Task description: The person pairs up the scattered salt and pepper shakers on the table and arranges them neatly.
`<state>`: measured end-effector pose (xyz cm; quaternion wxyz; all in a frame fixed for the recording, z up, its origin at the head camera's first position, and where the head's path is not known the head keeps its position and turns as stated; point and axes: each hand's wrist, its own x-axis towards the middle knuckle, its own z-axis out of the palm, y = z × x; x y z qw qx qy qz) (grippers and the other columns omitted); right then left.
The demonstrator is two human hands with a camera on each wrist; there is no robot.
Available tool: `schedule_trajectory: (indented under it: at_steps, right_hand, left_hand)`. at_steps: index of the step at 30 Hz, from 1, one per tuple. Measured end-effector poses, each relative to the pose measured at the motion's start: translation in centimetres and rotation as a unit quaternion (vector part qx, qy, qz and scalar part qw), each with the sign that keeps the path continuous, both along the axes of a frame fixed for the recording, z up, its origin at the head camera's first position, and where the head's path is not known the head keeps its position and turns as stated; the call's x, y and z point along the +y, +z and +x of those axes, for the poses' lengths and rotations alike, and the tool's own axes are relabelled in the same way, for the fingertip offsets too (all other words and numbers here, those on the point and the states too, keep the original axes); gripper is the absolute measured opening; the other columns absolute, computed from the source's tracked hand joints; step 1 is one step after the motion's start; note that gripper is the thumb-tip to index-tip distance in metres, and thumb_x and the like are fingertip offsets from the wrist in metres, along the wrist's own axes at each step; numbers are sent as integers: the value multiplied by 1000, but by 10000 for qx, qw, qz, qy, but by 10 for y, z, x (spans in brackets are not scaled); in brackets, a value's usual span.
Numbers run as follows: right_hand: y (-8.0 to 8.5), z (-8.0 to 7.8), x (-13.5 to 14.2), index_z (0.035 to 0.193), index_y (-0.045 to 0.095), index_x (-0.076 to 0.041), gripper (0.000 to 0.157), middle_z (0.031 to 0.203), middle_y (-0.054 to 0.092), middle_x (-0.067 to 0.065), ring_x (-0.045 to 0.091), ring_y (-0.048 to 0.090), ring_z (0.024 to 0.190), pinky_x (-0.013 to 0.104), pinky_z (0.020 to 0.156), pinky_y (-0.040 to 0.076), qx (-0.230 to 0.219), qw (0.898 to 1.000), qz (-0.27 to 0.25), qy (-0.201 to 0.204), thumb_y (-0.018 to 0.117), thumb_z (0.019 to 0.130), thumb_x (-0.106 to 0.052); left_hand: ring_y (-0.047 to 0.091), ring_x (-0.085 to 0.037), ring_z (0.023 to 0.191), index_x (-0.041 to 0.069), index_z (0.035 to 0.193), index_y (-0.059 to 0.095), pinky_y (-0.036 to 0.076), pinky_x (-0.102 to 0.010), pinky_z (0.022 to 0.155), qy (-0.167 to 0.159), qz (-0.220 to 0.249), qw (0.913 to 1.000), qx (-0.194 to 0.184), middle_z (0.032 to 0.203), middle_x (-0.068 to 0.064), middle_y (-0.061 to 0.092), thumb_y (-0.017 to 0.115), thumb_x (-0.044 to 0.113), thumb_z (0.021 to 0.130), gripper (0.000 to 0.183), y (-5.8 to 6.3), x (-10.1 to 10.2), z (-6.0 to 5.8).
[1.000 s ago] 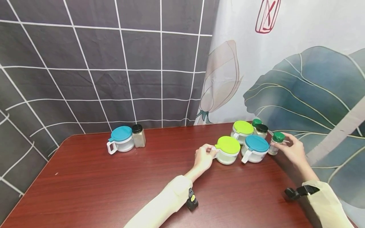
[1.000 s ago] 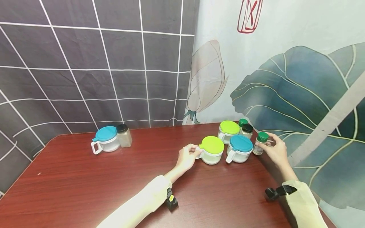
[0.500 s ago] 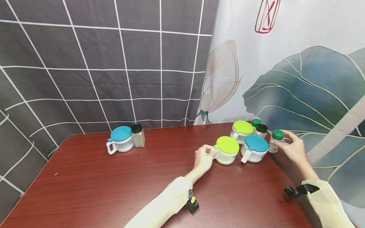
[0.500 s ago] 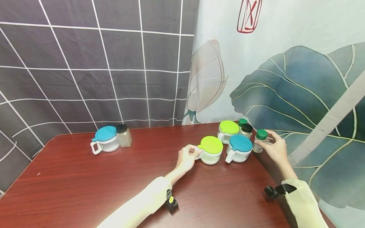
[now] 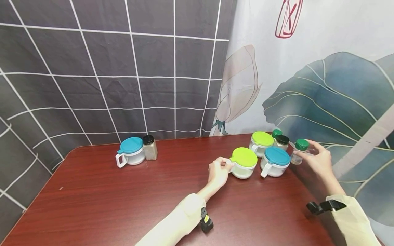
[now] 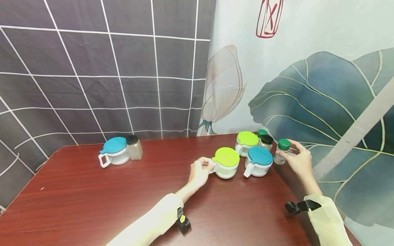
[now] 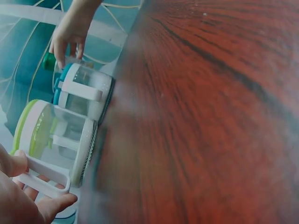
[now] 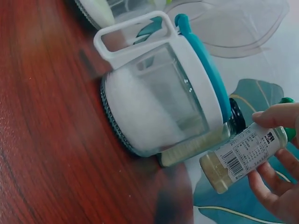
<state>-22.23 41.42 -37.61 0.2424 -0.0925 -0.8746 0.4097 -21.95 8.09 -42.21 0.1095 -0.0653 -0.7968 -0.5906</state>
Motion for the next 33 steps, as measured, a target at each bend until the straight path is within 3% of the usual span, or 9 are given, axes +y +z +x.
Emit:
schedule_trajectory:
  at_steps: [18,33]
  right_hand:
    - [16,3,-12,129,57,-4,57,84,49,-39,-21,49,77,2,65,40,450,9988,168,108,78,79,-21]
    - [30,5,-27,127,61,-7,54,85,53,-38,-20,53,78,1,67,43,751,9963,112,412,79,77,-13]
  left_hand:
    - [69,-12,78,9,88,72,50,-19,72,9,225,9997,76,83,-6,74,70,18,82,10,9,-6,1]
    - [68,-10,73,9,86,71,50,-20,69,26,279,9996,-25,81,-7,74,70,16,81,9,9,-13,1]
